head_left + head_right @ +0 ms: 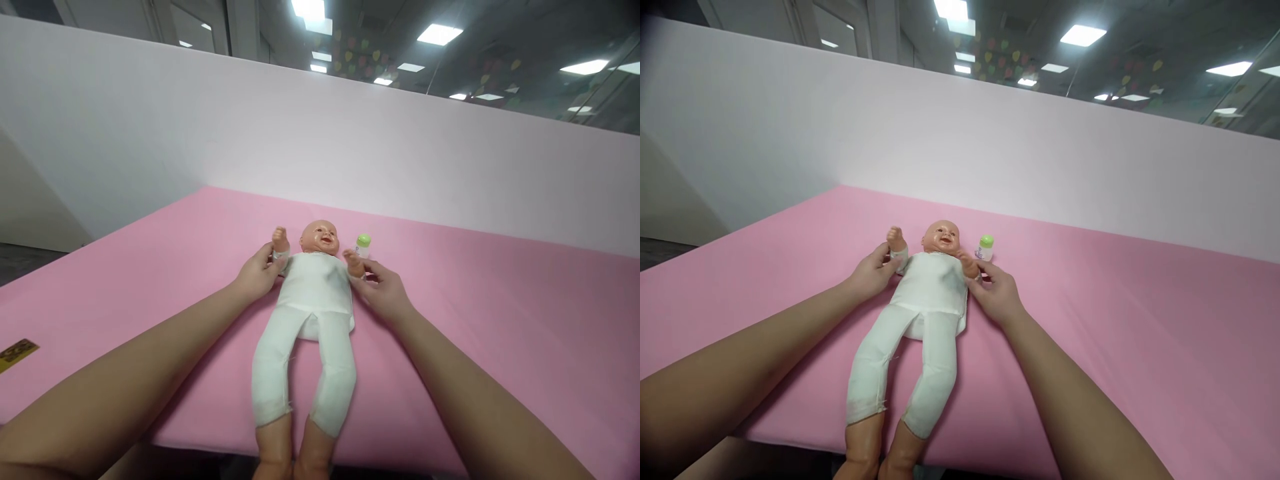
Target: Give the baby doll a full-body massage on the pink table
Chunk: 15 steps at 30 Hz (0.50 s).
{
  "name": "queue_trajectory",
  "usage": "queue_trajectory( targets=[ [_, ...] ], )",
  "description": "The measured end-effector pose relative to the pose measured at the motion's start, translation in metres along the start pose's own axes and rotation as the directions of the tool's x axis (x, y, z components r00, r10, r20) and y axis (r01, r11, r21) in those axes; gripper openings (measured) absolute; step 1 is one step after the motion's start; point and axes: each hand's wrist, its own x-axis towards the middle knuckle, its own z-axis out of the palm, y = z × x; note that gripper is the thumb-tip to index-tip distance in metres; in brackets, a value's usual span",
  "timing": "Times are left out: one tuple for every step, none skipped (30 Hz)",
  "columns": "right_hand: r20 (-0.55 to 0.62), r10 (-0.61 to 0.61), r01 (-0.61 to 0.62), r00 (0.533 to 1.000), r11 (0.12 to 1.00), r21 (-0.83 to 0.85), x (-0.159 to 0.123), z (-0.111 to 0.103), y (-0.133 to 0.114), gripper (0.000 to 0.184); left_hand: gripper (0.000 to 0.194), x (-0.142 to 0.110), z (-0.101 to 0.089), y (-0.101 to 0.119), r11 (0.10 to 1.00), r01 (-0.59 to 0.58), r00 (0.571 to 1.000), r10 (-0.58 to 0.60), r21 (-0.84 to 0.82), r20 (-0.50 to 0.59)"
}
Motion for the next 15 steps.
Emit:
queue_trajectory(
  targets=[
    [-0.054,0.075,-0.072,0.996,0.996,0.061,0.003,-0.003,0.008,0.035,0.039,0.003,-0.002,-0.004,0.995,0.058,0.998,-0.061,-0.077,-0.029],
    [-0.088,0.146,-0.136,0.985,0.984,0.115,0.007,-0.005,0.017,0.035,0.038,0.006,-0.003,-0.007,0.98,0.108,0.992,-0.118,-0.168,-0.052],
    [-0.12,0.22,-0.197,0.968,0.965,0.175,0.011,-0.008,0.026,0.035,0.037,0.009,-0.004,-0.011,0.952,0.15,0.983,-0.173,-0.267,-0.063],
    [-0.121,0.289,-0.251,0.95,0.933,0.26,0.014,-0.01,0.034,0.036,0.036,0.011,-0.005,-0.014,0.912,0.187,0.973,-0.223,-0.364,-0.061],
    [-0.095,0.349,-0.296,0.932,0.887,0.354,0.017,-0.011,0.042,0.038,0.034,0.014,-0.006,-0.016,0.867,0.219,0.962,-0.268,-0.448,-0.048],
    [-0.051,0.403,-0.342,0.914,0.833,0.436,0.02,-0.013,0.048,0.04,0.033,0.016,-0.006,-0.019,0.823,0.248,0.952,-0.305,-0.511,-0.028],
    [0.007,0.445,-0.39,0.895,0.776,0.496,0.022,-0.014,0.052,0.042,0.032,0.018,-0.007,-0.021,0.786,0.273,0.943,-0.334,-0.555,-0.008],
    [0.062,0.48,-0.436,0.875,0.727,0.531,0.023,-0.015,0.056,0.042,0.031,0.02,-0.007,-0.023,0.755,0.297,0.933,-0.361,-0.585,0.009],
    [0.1,0.511,-0.478,0.854,0.691,0.542,0.024,-0.016,0.057,0.041,0.03,0.022,-0.007,-0.024,0.726,0.321,0.921,-0.388,-0.608,0.023],
    [0.122,0.542,-0.513,0.832,0.666,0.541,0.024,-0.017,0.058,0.039,0.029,0.023,-0.008,-0.026,0.699,0.344,0.909,-0.414,-0.627,0.037],
    [0.134,0.568,-0.54,0.812,0.644,0.542,0.024,-0.017,0.059,0.037,0.028,0.024,-0.008,-0.028,0.676,0.364,0.898,-0.437,-0.64,0.048],
    [0.138,0.585,-0.552,0.799,0.625,0.552,0.024,-0.017,0.058,0.037,0.026,0.025,-0.009,-0.029,0.66,0.379,0.888,-0.457,-0.649,0.055],
    [0.136,0.597,-0.556,0.791,0.606,0.569,0.023,-0.018,0.058,0.039,0.024,0.026,-0.009,-0.03,0.648,0.389,0.88,-0.472,-0.655,0.056],
    [0.135,0.607,-0.557,0.783,0.588,0.587,0.023,-0.018,0.057,0.042,0.023,0.027,-0.01,-0.03,0.639,0.395,0.874,-0.483,-0.66,0.056],
    [0.134,0.613,-0.553,0.778,0.569,0.608,0.023,-0.018,0.057,0.045,0.022,0.027,-0.011,-0.029,0.632,0.399,0.87,-0.491,-0.665,0.055]
  ],
)
